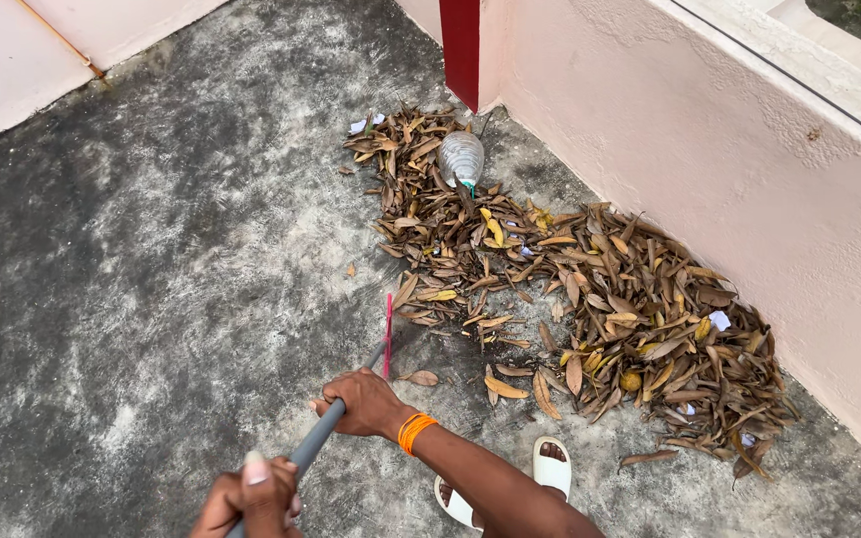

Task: The person uses a rake to sweep dry leaves and plastic bottles into a pile on a concrete surface.

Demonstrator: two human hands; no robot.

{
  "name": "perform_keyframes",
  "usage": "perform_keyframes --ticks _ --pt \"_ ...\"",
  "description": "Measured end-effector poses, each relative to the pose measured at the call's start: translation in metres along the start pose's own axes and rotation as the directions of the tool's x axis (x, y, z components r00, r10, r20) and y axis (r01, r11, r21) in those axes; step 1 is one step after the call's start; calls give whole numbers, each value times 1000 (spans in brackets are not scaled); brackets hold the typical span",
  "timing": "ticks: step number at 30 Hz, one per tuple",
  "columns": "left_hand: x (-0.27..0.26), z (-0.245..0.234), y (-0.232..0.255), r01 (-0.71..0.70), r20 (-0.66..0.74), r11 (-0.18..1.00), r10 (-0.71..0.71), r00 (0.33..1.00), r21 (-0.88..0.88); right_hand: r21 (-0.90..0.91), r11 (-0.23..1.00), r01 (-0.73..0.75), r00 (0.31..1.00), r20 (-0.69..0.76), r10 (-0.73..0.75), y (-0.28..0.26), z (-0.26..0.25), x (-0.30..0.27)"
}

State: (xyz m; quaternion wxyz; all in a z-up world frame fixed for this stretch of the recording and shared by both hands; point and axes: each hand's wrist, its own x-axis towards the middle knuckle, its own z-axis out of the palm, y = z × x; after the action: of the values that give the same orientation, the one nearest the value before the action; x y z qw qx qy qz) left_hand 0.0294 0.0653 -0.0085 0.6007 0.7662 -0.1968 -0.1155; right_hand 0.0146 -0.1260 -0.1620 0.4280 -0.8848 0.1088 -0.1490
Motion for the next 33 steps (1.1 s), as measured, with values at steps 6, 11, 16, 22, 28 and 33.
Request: perform_keyframes --ticks 6,11,16,22,28,33 --pt "-3 53 3 -94 -165 896 24 986 -433 -104 940 -324 923 184 339 47 12 -45" --pt "-12 38 -12 -97 -178 857 6 984 -507 -206 923 -326 927 122 355 55 14 -76" --pt "-16 21 -37 32 -222 796 -207 953 -605 -348 866 -359 849 263 458 53 -13 -89" --pt "-40 16 -19 56 -190 782 -218 957 -620 -283 932 -227 973 -25 230 46 -40 -120" --pt "-77 52 57 -127 -204 828 16 979 -545 -150 986 -69 987 -152 46 25 -67 -118" --pt "-137 124 70 -107 -195 972 66 979 -207 43 999 -27 990 -138 32 26 -67 -128"
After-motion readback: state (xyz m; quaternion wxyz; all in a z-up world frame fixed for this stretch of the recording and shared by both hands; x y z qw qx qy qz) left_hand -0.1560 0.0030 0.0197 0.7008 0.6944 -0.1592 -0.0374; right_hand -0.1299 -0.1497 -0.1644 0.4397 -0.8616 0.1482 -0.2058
